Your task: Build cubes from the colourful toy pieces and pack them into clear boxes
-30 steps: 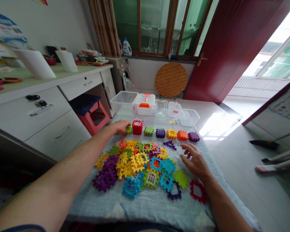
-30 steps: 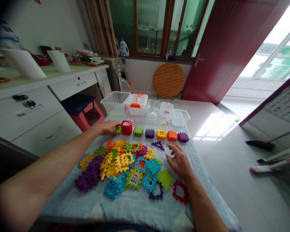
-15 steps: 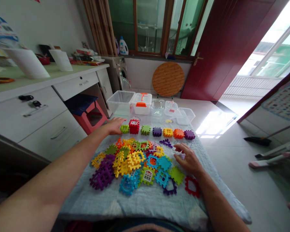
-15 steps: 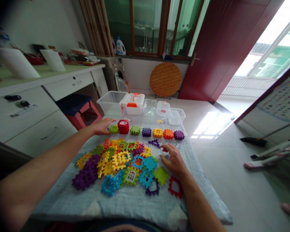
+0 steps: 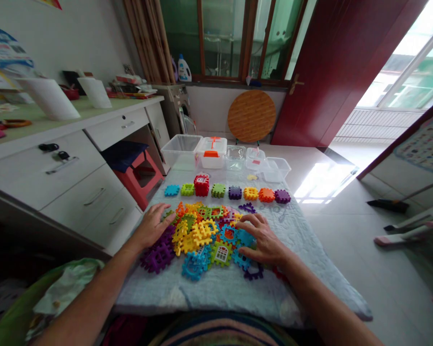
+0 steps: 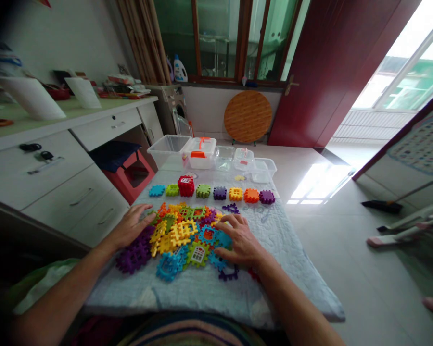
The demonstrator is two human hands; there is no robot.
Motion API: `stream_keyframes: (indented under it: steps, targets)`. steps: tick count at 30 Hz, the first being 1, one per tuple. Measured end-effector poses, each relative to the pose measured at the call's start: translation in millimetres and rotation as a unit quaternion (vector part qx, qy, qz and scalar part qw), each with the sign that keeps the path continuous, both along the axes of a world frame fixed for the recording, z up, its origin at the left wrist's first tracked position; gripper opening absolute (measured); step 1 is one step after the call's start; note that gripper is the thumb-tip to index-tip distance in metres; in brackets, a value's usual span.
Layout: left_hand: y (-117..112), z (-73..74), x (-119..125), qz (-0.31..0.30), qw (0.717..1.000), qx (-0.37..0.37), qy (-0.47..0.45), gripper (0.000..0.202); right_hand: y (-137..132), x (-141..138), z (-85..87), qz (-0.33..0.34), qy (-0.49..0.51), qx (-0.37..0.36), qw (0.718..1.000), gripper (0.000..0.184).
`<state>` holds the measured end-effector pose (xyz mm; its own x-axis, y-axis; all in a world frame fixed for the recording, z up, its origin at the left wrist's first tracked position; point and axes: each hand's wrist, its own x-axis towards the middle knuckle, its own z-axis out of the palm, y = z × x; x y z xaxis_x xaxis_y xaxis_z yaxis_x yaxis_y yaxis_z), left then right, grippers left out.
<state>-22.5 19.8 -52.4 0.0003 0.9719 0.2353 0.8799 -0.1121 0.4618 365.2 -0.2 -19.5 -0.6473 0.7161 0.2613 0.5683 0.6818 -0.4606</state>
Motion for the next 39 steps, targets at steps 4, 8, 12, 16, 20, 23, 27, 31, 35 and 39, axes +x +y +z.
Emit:
stream_keyframes:
  steps: [4,8,12,16,20,23,27,31,35,39]
  targets:
    - [-6,-3.2,19,-0.009,0.999,-0.004,-0.034,0.054,-3,-10,3.1,0.020,-0.031,0.011,0.999,0.050]
    - [-6,2.5,36,-0.027,0.998,-0.005,-0.050,0.053,-2,-12,0.8,0.034,-0.021,0.019,0.999,0.037]
    - [-5,3.4,45,-0.025,0.998,-0.005,-0.061,0.053,0,-9,-5.4,0.035,0.001,0.039,0.999,0.029]
    - [-2,1.8,47,-0.021,0.998,0.000,-0.065,0.053,2,-9,-7.1,0.031,0.020,0.053,0.998,0.026]
    - [1,6.9,44,-0.011,0.998,0.018,-0.061,0.052,3,-9,-6.1,0.021,0.062,0.047,0.997,0.025]
    - [0,13.8,38,-0.003,0.998,0.022,-0.063,0.053,6,-4,-6.4,-0.010,0.124,0.026,0.992,0.023]
    - [-6,19.9,32,-0.001,0.998,0.006,-0.069,0.051,14,9,-7.7,-0.114,0.211,-0.006,0.971,0.014]
    - [-12,22.1,35,-0.013,0.998,0.002,-0.063,0.048,23,21,-11.0,-0.228,0.283,-0.091,0.927,0.013]
    - [-16,26.4,45,-0.026,0.998,0.019,-0.049,0.043,25,25,-12.3,-0.271,0.329,-0.178,0.887,0.022]
    - [-20,34.9,57,-0.036,0.998,0.040,-0.043,0.041,24,26,-8.9,-0.251,0.391,-0.261,0.846,0.027]
